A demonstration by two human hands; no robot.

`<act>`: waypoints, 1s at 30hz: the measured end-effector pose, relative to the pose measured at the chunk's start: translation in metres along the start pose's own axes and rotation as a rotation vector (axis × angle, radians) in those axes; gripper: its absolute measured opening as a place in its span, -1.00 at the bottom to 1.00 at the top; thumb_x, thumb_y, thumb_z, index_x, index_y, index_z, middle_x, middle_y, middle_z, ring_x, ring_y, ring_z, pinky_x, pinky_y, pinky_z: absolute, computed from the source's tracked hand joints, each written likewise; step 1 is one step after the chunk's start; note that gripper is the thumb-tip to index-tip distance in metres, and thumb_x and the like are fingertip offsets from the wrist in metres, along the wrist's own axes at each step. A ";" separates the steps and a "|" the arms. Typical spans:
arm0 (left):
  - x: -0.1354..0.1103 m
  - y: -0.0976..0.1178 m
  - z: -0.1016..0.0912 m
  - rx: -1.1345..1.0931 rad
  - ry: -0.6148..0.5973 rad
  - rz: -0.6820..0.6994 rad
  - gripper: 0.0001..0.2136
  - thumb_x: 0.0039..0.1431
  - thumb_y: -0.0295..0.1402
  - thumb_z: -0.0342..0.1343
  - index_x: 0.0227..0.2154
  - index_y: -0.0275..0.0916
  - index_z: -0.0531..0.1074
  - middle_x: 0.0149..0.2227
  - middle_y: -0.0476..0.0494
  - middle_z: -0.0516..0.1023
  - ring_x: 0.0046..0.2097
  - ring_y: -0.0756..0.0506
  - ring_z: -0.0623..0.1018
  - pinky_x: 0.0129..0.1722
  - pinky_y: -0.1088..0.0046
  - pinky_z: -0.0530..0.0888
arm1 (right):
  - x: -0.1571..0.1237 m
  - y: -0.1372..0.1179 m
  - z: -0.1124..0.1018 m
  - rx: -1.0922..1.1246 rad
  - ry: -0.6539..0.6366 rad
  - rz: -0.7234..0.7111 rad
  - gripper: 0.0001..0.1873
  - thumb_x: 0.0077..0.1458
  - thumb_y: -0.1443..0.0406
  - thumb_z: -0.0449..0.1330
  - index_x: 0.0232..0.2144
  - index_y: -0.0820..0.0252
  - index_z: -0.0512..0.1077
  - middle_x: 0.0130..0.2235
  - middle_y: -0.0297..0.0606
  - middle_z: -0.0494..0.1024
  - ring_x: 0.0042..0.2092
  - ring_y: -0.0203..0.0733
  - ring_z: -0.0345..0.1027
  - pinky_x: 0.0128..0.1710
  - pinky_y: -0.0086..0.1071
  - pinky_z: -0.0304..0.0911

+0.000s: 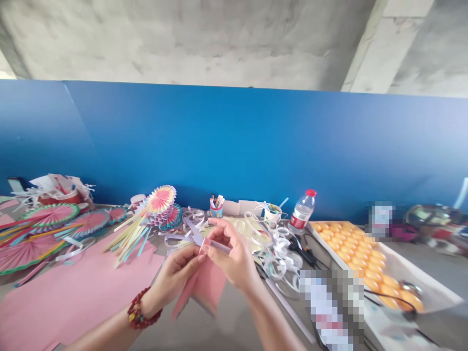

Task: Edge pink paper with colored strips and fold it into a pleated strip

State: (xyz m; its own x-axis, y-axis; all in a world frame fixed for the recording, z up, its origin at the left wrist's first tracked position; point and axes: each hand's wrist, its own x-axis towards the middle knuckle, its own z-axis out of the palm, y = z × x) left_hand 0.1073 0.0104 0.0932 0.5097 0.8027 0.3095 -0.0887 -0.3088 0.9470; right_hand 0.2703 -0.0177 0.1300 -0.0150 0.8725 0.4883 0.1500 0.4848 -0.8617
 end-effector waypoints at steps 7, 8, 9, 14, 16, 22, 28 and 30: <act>0.005 -0.005 -0.009 -0.005 -0.122 -0.106 -0.56 0.22 0.03 0.06 -0.43 -0.32 0.43 -0.54 0.04 0.23 -0.49 0.06 0.17 -0.54 0.59 0.10 | 0.005 0.009 -0.011 -0.051 -0.008 0.037 -0.62 0.12 0.18 0.26 -0.03 0.13 0.38 -0.31 -0.29 0.51 -0.29 -0.20 0.46 -0.25 -0.31 0.41; 0.006 -0.006 -0.012 0.001 -0.166 -0.117 -0.56 0.22 0.03 0.06 -0.46 -0.32 0.43 -0.55 0.05 0.23 -0.50 0.07 0.17 -0.55 0.59 0.10 | 0.007 0.010 -0.014 -0.077 0.033 0.028 -0.62 0.11 0.16 0.26 -0.04 0.13 0.38 -0.31 -0.29 0.51 -0.28 -0.20 0.46 -0.25 -0.31 0.40; 0.007 -0.006 -0.015 0.013 -0.211 -0.129 -0.56 0.22 0.02 0.06 -0.48 -0.32 0.42 -0.57 0.05 0.23 -0.51 0.07 0.18 -0.55 0.59 0.10 | 0.008 0.011 -0.018 -0.097 0.081 0.019 -0.62 0.10 0.15 0.27 -0.05 0.13 0.39 -0.30 -0.28 0.50 -0.27 -0.19 0.45 -0.25 -0.32 0.40; 0.013 -0.002 -0.029 0.175 -0.242 -0.127 -0.67 0.28 -0.12 0.03 -0.32 -0.31 0.49 -0.55 0.01 0.39 -0.51 0.05 0.32 -0.53 0.60 0.20 | 0.016 0.017 -0.041 -0.113 0.209 0.020 -0.56 0.07 0.13 0.30 -0.02 0.14 0.37 -0.31 -0.28 0.49 -0.28 -0.21 0.42 -0.28 -0.36 0.39; 0.015 0.001 -0.035 0.310 -0.125 -0.034 -0.76 0.26 -0.22 0.05 -0.31 -0.29 0.49 -0.45 -0.03 0.47 -0.44 0.02 0.38 -0.48 0.60 0.24 | 0.019 0.020 -0.050 -0.112 0.194 0.016 -0.55 0.07 0.14 0.30 0.00 0.14 0.37 -0.33 -0.30 0.48 -0.29 -0.22 0.41 -0.30 -0.38 0.38; 0.019 0.010 -0.051 0.391 0.203 0.150 -0.84 0.20 -0.28 0.12 -0.38 -0.28 0.43 -0.43 -0.03 0.44 -0.39 0.01 0.40 -0.41 0.58 0.32 | 0.019 0.027 -0.069 -0.180 0.017 0.003 -0.60 0.11 0.12 0.27 -0.02 0.10 0.42 -0.29 -0.26 0.49 -0.23 -0.18 0.43 -0.26 -0.36 0.41; 0.022 0.008 -0.055 0.254 0.260 0.273 -0.83 0.21 -0.27 0.14 -0.41 -0.27 0.46 -0.30 -0.17 0.57 -0.20 -0.11 0.54 -0.17 0.44 0.44 | 0.021 0.038 -0.072 -0.340 -0.119 -0.050 -0.74 0.18 0.15 0.22 -0.12 0.11 0.50 -0.18 -0.17 0.55 -0.15 -0.10 0.46 -0.15 -0.28 0.40; 0.022 0.007 -0.056 0.254 0.266 0.281 -0.83 0.21 -0.27 0.16 -0.40 -0.26 0.48 -0.29 -0.17 0.59 -0.20 -0.12 0.56 -0.16 0.43 0.45 | 0.023 0.040 -0.072 -0.391 -0.126 -0.104 -0.82 0.20 0.17 0.19 -0.21 0.10 0.53 -0.19 -0.18 0.55 -0.13 -0.10 0.45 -0.14 -0.29 0.38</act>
State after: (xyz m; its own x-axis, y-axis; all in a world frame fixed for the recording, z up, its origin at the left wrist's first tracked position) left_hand 0.0697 0.0546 0.1113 0.2554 0.7626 0.5943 0.0375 -0.6221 0.7821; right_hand 0.3469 0.0169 0.1170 -0.1670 0.8324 0.5284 0.5048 0.5326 -0.6794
